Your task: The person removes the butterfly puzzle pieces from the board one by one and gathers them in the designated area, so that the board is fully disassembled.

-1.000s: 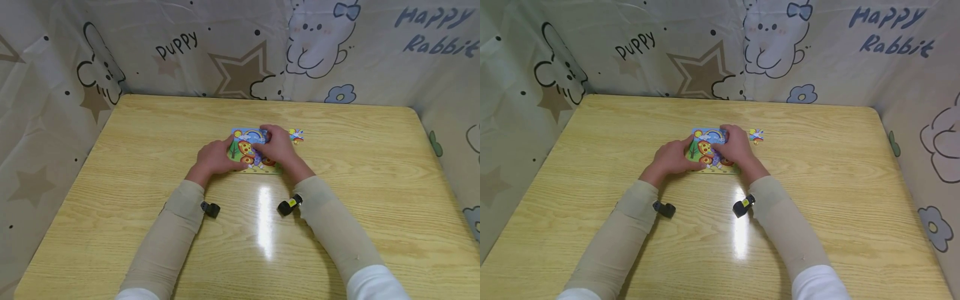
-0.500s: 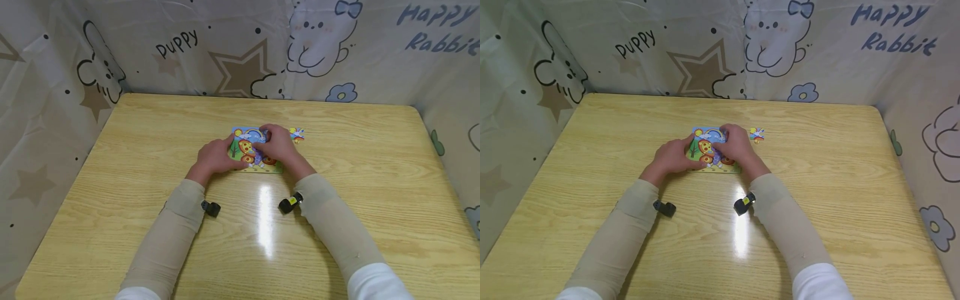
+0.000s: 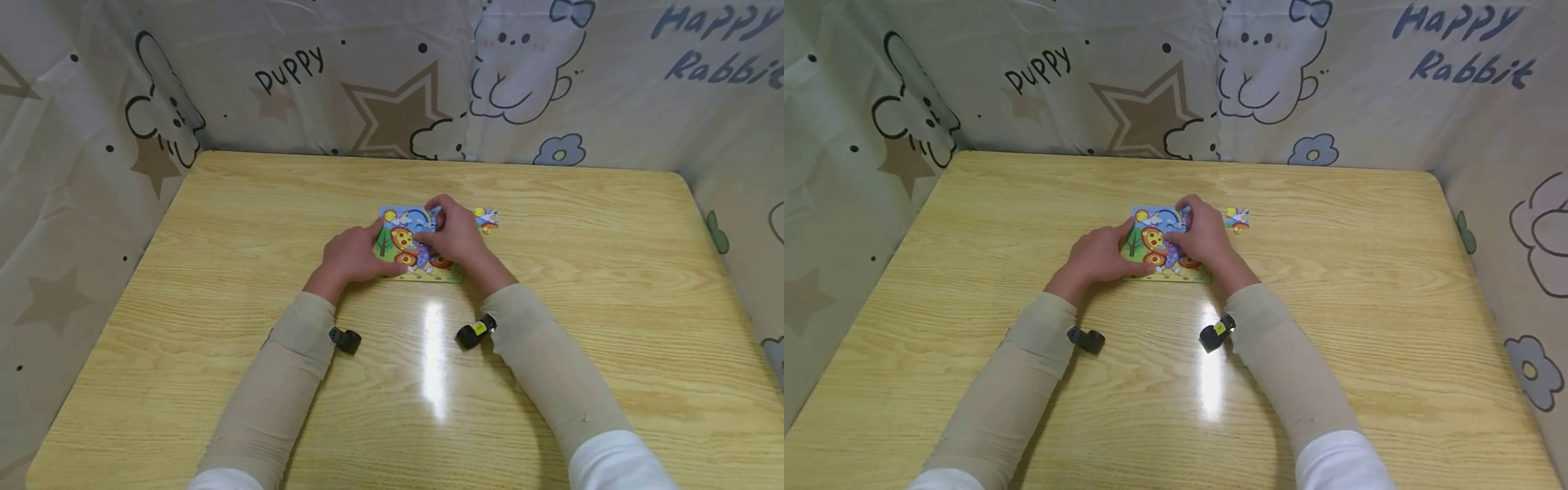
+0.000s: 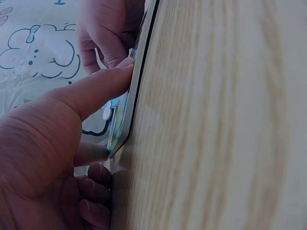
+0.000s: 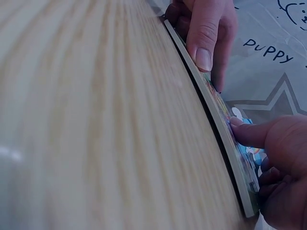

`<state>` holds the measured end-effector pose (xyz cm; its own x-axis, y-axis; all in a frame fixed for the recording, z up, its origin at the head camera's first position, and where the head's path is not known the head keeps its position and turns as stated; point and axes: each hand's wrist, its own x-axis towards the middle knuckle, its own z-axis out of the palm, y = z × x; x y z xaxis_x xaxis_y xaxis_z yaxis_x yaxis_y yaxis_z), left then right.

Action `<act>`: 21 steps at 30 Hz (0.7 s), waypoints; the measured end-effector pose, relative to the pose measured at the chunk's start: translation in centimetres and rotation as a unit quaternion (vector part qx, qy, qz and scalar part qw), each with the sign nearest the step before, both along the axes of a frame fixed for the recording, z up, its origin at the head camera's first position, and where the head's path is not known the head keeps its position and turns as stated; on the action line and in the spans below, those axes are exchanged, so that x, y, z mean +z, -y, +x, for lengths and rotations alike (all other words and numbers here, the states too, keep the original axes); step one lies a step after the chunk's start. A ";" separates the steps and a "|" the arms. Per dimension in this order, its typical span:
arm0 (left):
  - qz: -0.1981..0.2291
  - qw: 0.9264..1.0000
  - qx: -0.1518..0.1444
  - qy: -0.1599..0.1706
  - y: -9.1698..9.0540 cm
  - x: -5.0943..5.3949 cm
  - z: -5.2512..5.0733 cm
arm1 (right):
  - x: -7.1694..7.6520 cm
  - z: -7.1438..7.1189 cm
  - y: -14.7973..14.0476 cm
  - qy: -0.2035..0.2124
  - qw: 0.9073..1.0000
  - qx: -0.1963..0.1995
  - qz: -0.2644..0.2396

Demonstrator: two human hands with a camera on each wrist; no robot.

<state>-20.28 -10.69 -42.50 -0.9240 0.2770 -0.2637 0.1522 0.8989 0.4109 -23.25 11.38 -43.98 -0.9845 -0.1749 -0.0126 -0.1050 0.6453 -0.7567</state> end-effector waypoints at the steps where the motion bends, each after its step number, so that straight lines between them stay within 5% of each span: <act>1: 0.001 1.000 0.000 -0.001 0.0 0.0 0.0 | 0.0 0.0 0.0 -0.001 1.000 -0.001 -0.002; 21: -0.003 1.000 0.003 0.004 0.0 0.1 -0.1 | -0.1 0.3 0.1 -0.022 0.999 0.003 -0.035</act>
